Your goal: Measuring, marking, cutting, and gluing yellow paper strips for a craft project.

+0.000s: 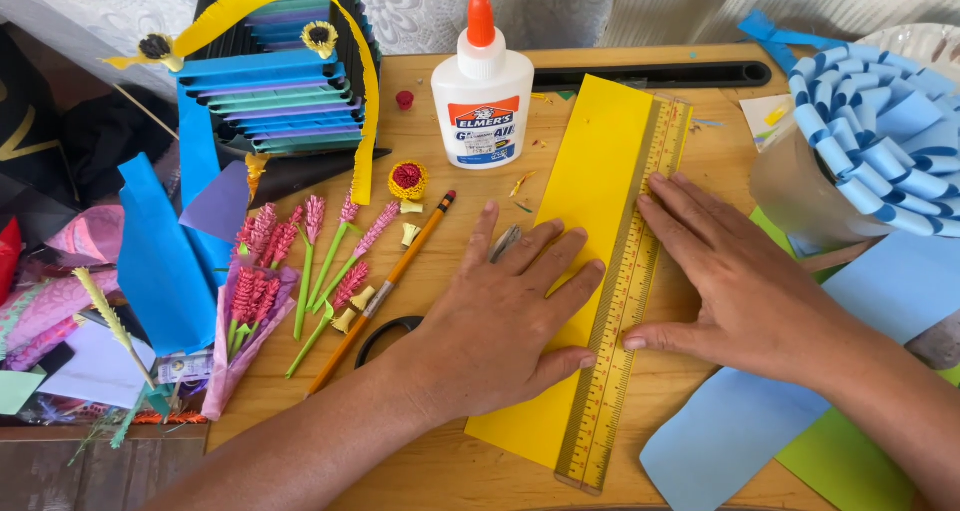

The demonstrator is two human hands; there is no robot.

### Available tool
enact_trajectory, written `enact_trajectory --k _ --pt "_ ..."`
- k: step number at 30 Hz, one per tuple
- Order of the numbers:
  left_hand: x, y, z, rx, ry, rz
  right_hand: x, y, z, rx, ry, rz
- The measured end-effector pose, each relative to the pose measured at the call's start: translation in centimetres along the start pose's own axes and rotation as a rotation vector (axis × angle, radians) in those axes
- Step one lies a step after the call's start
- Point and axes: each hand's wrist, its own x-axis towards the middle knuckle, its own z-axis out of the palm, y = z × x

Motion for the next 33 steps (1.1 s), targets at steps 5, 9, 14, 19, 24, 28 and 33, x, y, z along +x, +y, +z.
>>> enact_trajectory --k 5,9,14,19,24,28,33 --pt "-0.03 0.03 0.18 0.007 0.019 0.0 0.03 0.15 0.15 0.005 0.029 -0.025" --pt "-0.06 0.02 0.0 -0.001 0.025 0.006 0.02 -0.01 -0.04 -0.005 0.025 -0.03" --pt "-0.08 0.01 -0.01 -0.01 0.008 0.003 -0.03 0.09 0.09 -0.005 0.03 -0.036" --pt "-0.15 0.03 -0.05 -0.034 -0.004 -0.007 -0.03 -0.02 0.06 0.002 0.015 -0.02" --pt "-0.03 -0.02 -0.38 -0.076 -0.017 0.0 0.0 0.06 0.06 -0.003 0.055 -0.048" --pt "0.03 0.09 -0.42 -0.059 -0.028 -0.003 -0.09 -0.04 0.0 0.013 0.035 -0.03" --pt "0.04 0.14 -0.47 -0.053 -0.014 -0.005 -0.13 -0.07 0.05 0.024 0.003 0.001"
